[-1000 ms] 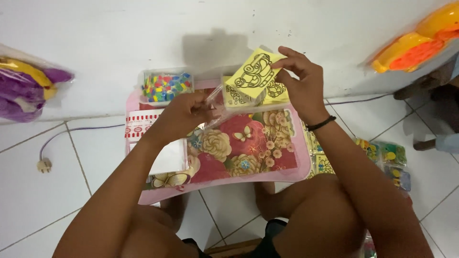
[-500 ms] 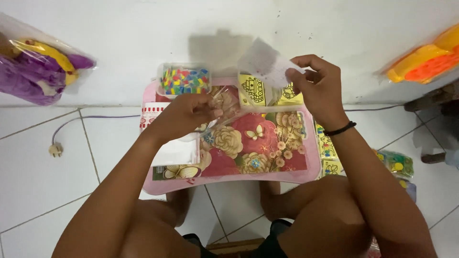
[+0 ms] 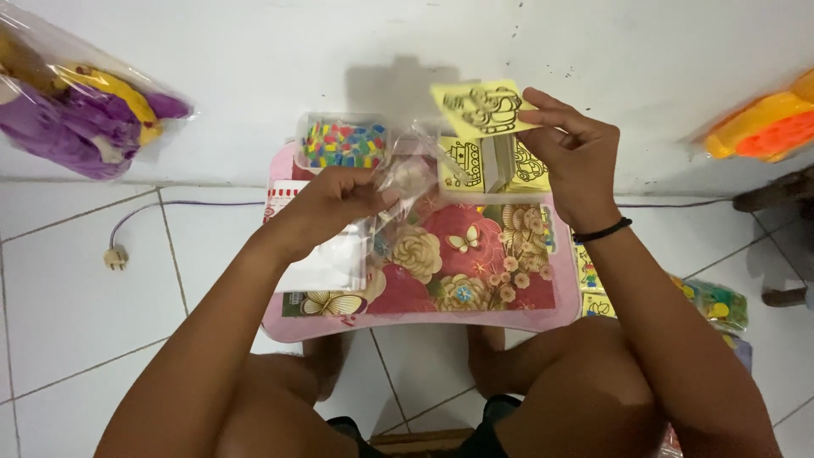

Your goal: Packing small illustrated cards into individual plastic bags along with small decorative items.

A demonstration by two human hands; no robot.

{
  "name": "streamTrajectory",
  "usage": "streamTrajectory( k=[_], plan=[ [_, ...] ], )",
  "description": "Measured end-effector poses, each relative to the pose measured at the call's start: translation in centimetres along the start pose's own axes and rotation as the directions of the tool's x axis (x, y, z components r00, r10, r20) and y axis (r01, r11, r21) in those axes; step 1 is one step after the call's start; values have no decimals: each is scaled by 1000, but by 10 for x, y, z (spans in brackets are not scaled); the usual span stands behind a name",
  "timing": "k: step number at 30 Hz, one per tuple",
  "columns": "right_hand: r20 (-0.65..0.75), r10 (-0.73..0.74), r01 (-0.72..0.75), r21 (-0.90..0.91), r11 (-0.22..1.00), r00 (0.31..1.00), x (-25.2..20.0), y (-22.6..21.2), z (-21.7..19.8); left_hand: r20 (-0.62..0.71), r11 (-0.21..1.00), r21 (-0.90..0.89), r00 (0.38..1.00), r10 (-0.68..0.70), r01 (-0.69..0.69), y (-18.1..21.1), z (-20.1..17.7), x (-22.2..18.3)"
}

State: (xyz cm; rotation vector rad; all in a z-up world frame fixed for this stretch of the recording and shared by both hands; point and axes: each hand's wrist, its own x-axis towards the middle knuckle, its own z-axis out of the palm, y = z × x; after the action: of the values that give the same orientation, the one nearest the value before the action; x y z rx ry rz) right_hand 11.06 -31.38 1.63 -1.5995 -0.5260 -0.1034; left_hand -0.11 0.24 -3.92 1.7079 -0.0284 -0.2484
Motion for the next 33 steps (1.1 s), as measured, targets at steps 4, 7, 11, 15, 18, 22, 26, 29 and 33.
streamTrajectory(
  k=[4,7,11,15,18,22,26,29,33],
  plan=[
    [45,-89,93,-96,991,995,-2,-11,5,-49,999,-23,998,43,-44,44,12,-20],
    [42,-202,206,-188,960,979,-2,-7,8,-52,999,-30,998,24,-26,47,13,-19],
    [25,-205,205,-211,956,979,-1,-4,8,-44,998,-55,999,-9,6,51,16,-19],
    [57,-206,212,-138,967,977,-3,-7,7,-99,998,-30,993,-57,54,49,17,-15],
    [66,-225,232,-122,965,972,-4,-6,6,-131,999,-25,990,-48,46,44,18,-12],
    [75,-207,217,-171,961,975,-5,-10,8,-121,998,-54,992,-47,41,49,20,-11],
    [136,-219,233,-100,967,966,-4,-1,6,-126,996,-82,991,-55,45,51,23,-8],
    [153,-182,190,-41,981,971,-5,5,0,-128,992,-108,989,-72,58,55,26,-8],
    [149,-197,196,21,980,969,2,5,-2,-81,995,-101,997,-3,-5,52,26,-5]
  ],
)
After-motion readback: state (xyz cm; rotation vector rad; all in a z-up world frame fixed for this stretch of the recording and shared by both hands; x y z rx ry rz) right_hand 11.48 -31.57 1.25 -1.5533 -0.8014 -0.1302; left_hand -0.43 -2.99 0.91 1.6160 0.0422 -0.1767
